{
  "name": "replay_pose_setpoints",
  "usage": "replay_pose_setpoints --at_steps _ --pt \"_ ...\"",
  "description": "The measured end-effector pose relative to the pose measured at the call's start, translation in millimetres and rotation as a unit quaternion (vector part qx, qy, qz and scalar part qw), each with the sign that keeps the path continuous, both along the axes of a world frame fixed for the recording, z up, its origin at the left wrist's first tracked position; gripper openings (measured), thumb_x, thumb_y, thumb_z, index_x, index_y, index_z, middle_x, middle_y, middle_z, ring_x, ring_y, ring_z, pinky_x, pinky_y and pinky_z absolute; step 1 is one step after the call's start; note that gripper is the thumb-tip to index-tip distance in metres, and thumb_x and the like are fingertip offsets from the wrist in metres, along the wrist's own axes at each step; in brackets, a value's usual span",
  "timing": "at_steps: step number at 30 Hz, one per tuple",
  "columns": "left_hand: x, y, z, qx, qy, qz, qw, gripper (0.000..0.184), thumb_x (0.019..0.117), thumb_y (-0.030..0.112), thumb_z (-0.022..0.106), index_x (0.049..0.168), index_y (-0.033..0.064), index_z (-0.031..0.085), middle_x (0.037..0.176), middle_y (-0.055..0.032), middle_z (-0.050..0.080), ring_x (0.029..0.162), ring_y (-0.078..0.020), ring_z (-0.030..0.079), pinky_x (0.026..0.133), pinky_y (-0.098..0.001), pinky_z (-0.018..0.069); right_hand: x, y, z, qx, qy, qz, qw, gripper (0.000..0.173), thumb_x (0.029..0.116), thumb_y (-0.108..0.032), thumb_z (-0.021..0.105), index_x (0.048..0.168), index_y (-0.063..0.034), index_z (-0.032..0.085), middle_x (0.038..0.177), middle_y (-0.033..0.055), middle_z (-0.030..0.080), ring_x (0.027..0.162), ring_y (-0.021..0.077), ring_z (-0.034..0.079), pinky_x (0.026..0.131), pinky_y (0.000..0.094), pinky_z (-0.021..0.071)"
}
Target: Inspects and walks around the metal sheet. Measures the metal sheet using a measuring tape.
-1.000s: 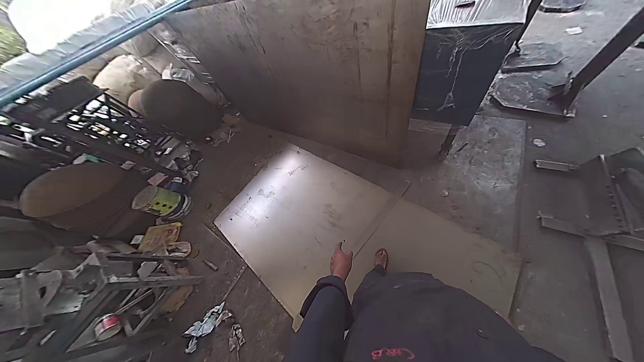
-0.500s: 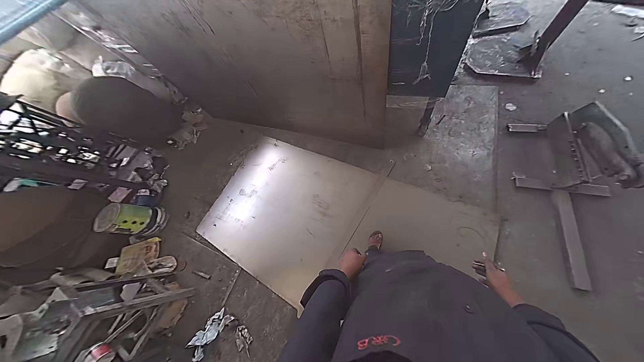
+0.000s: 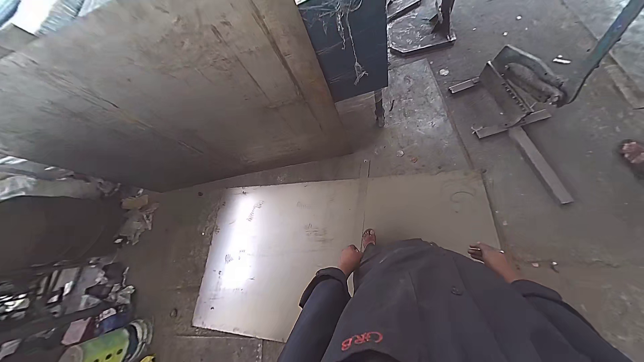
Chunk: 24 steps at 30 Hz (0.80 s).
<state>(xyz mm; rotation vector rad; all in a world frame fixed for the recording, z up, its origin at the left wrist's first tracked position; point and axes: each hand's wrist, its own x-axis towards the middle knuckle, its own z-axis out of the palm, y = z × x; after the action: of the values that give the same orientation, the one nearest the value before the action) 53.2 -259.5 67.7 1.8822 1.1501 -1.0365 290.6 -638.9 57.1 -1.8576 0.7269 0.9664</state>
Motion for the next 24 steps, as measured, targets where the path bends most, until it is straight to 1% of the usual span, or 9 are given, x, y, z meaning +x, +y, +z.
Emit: replay_pose_setpoints --at_steps 1,4,5,7,8,12,14,17,24 --pt "4 18 0 -0.003 -0.007 -0.02 1.0 0.04 0.1006 0.033 0.055 0.127 0.0054 0.067 0.127 -0.021 0.068 0.122 -0.0366 0.064 0.102 -0.0606 0.0497 -9 5 -5 -0.005 0.01 -0.008 1.0 0.043 0.114 -0.029 0.035 0.126 -0.0002 0.065 0.113 0.016 0.071 0.095 0.0216 0.066 0.082 0.0425 0.0507" --pt "18 72 -4 -0.005 -0.022 -0.073 0.997 0.038 0.0999 0.031 0.056 0.126 0.005 0.067 0.124 -0.0211 0.069 0.119 -0.0365 0.066 0.101 -0.06 0.0505 -40 22 -26 -0.047 -0.008 -0.001 0.999 0.041 0.1127 -0.028 0.039 0.121 -0.0012 0.068 0.109 0.0155 0.072 0.092 0.022 0.067 0.079 0.043 0.0518" --pt "23 89 -5 -0.002 -0.017 -0.088 0.996 0.039 0.0998 0.032 0.056 0.126 0.0047 0.068 0.124 -0.0209 0.069 0.119 -0.0363 0.065 0.102 -0.0598 0.0503 -50 31 -32 -0.064 -0.025 0.022 0.997 0.04 0.1122 -0.029 0.04 0.121 -0.0014 0.069 0.11 0.0159 0.071 0.095 0.0228 0.067 0.083 0.0441 0.0518" --pt "30 121 -4 0.004 0.006 -0.101 0.995 0.041 0.1002 0.034 0.056 0.124 0.0028 0.068 0.124 -0.0212 0.069 0.12 -0.036 0.065 0.103 -0.0595 0.0496 -73 52 -41 -0.097 -0.072 0.073 0.99 0.042 0.1115 -0.031 0.041 0.12 -0.0004 0.07 0.114 0.0195 0.072 0.105 0.0296 0.068 0.094 0.0515 0.0499" --pt "33 136 -3 0.009 0.017 -0.097 0.995 0.042 0.1006 0.035 0.055 0.122 0.0017 0.069 0.124 -0.0213 0.069 0.12 -0.0356 0.065 0.103 -0.059 0.0493 -84 65 -43 -0.106 -0.093 0.092 0.986 0.043 0.1109 -0.031 0.041 0.119 -0.001 0.071 0.114 0.0199 0.072 0.108 0.0317 0.068 0.097 0.0543 0.0487" --pt "43 182 -11 0.034 0.021 -0.085 0.996 0.042 0.1009 0.037 0.055 0.114 0.0004 0.072 0.121 -0.0212 0.07 0.119 -0.0358 0.066 0.101 -0.0602 0.0498 -113 111 -39 -0.093 -0.127 0.15 0.976 0.041 0.1098 -0.033 0.044 0.12 -0.0049 0.073 0.117 0.0181 0.073 0.113 0.0313 0.067 0.101 0.0544 0.0475" --pt "45 193 -19 0.031 0.021 -0.093 0.995 0.042 0.1005 0.037 0.055 0.111 0.0006 0.073 0.119 -0.0206 0.071 0.118 -0.0353 0.066 0.1 -0.0607 0.0499 -122 119 -39 -0.083 -0.123 0.205 0.967 0.04 0.1091 -0.033 0.046 0.122 -0.0056 0.072 0.119 0.0194 0.072 0.115 0.0316 0.067 0.103 0.0537 0.048" --pt "47 193 -27 0.015 0.031 -0.108 0.994 0.043 0.1007 0.038 0.056 0.11 -0.0003 0.072 0.121 -0.0209 0.07 0.119 -0.0351 0.066 0.101 -0.06 0.0496 -131 121 -37 -0.08 -0.091 0.239 0.963 0.041 0.1093 -0.033 0.045 0.124 -0.0061 0.072 0.119 0.0196 0.072 0.116 0.032 0.067 0.103 0.0542 0.0474" --pt "54 161 -41 -0.048 0.027 -0.171 0.984 0.046 0.1011 0.04 0.054 0.11 -0.0017 0.071 0.12 -0.0221 0.07 0.118 -0.0355 0.066 0.1 -0.0597 0.0497 -139 95 -28 -0.127 -0.062 0.2 0.97 0.047 0.1118 -0.037 0.038 0.124 -0.004 0.07 0.121 0.0197 0.071 0.117 0.033 0.066 0.103 0.0558 0.0462"
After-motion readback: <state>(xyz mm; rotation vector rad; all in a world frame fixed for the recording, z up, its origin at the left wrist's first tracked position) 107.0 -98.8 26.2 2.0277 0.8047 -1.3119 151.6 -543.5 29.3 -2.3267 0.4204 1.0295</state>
